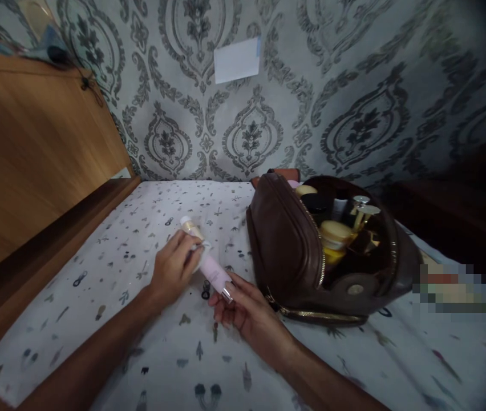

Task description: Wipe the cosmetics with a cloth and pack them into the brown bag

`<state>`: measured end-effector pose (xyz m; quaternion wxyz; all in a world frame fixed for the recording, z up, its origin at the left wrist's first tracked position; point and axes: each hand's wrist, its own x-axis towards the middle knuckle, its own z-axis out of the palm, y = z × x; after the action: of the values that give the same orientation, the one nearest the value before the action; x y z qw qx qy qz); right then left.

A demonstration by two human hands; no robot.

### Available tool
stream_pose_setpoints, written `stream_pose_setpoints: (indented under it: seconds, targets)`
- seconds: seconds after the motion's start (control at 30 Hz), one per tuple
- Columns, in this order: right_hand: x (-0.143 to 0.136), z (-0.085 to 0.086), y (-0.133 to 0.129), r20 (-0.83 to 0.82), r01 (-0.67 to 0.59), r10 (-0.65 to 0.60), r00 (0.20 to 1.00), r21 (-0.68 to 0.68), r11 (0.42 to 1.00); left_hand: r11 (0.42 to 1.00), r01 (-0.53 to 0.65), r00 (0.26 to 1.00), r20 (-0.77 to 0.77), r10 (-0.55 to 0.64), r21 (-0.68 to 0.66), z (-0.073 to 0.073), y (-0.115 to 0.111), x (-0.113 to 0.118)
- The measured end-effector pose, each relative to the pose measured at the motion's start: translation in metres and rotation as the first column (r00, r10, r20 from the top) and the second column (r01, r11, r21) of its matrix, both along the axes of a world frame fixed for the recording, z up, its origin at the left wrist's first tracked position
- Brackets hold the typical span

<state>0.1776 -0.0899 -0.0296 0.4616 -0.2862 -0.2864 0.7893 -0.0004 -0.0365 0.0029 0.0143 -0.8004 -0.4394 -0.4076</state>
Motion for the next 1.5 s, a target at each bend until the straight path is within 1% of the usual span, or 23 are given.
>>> stream_pose_setpoints:
  seconds: [0.13,0.2,0.23,0.3,0.37,0.43,0.5,0.53,0.6,0.67,0.7,0.77,0.83,0.9,0.93,1.0,1.1,1.2,1.33,1.43,1.5]
  targets:
    - [0.000,0.001,0.000,0.003,0.007,-0.007,1.000,-0.014,1.000,0.993,-0.075,0.991,0.107,0.084,-0.087,0.001,0.013,-0.013]
    - [0.000,0.000,0.001,0.016,0.024,-0.024,1.000,-0.016,1.000,0.993,-0.063,0.992,0.100,0.073,-0.095,0.002,0.013,-0.014]
    - [0.000,0.000,0.001,0.021,0.037,-0.036,0.999,-0.020,0.999,0.996,-0.038,0.996,0.075,0.044,-0.083,0.002,0.010,-0.012]
    - [-0.001,-0.003,0.001,0.028,0.065,-0.064,0.998,-0.031,0.997,0.998,0.053,0.998,-0.016,-0.054,-0.028,0.002,0.002,-0.004]
    - [-0.002,-0.006,0.001,0.027,0.097,-0.096,0.995,-0.031,0.995,0.985,0.169,0.978,-0.136,-0.161,0.044,0.001,-0.010,0.006]
    - [-0.003,-0.008,0.000,0.030,0.115,-0.114,0.993,-0.020,0.993,0.964,0.247,0.945,-0.246,-0.217,0.101,0.000,-0.020,0.014]
    - [-0.003,-0.009,0.000,0.048,0.107,-0.107,0.993,0.001,0.994,0.955,0.255,0.927,-0.319,-0.197,0.151,0.000,-0.023,0.017]
    - [-0.002,-0.009,0.000,0.064,0.101,-0.101,0.993,0.012,0.995,0.958,0.226,0.929,-0.334,-0.159,0.174,-0.001,-0.022,0.016]
    - [-0.002,-0.009,-0.001,0.100,0.094,-0.095,0.990,0.011,0.996,0.969,0.129,0.940,-0.336,-0.052,0.209,-0.001,-0.014,0.008]
    - [-0.001,-0.007,0.000,0.120,0.101,-0.096,0.988,-0.029,0.995,0.977,0.007,0.947,-0.316,0.063,0.215,-0.001,-0.002,-0.003]
    - [-0.001,-0.007,0.000,0.120,0.107,-0.099,0.988,-0.058,0.993,0.979,-0.048,0.948,-0.300,0.106,0.197,-0.001,0.004,-0.010]
    - [-0.001,-0.006,0.001,0.100,0.116,-0.105,0.989,-0.109,0.987,0.985,-0.125,0.963,-0.224,0.149,0.116,-0.001,0.015,-0.021]
    - [-0.001,-0.005,0.002,0.069,0.122,-0.113,0.991,-0.140,0.983,0.989,-0.145,0.986,-0.084,0.144,-0.007,-0.002,0.022,-0.027]
    - [0.000,-0.004,0.003,0.032,0.109,-0.105,0.994,-0.156,0.982,0.986,-0.128,0.989,0.057,0.135,-0.109,-0.003,0.026,-0.029]
    - [0.000,-0.003,0.004,0.009,0.093,-0.093,0.996,-0.162,0.982,0.983,-0.122,0.985,0.104,0.137,-0.139,-0.003,0.026,-0.029]
    - [0.002,-0.002,0.005,-0.052,0.037,-0.047,0.998,-0.181,0.983,0.981,-0.110,0.981,0.141,0.133,-0.161,-0.004,0.025,-0.026]
    - [0.005,0.000,0.006,-0.169,-0.081,0.036,0.985,-0.263,0.962,0.985,-0.084,0.989,0.105,0.100,-0.154,-0.006,0.020,-0.020]
    - [0.007,0.001,0.007,-0.251,-0.156,0.074,0.965,-0.323,0.934,0.992,-0.052,0.998,0.020,0.055,-0.112,-0.007,0.013,-0.013]
    - [0.007,0.001,0.006,-0.275,-0.123,0.045,0.960,-0.272,0.954,0.999,0.041,0.998,-0.050,-0.042,-0.018,-0.006,-0.004,0.002]
    - [0.006,0.000,0.004,-0.279,-0.094,0.018,0.960,-0.263,0.960,0.988,0.149,0.986,-0.082,-0.146,0.036,-0.005,-0.018,0.014]
    - [0.006,0.000,0.004,-0.278,-0.091,0.015,0.961,-0.265,0.960,0.975,0.202,0.975,-0.110,-0.192,0.089,-0.004,-0.023,0.018]
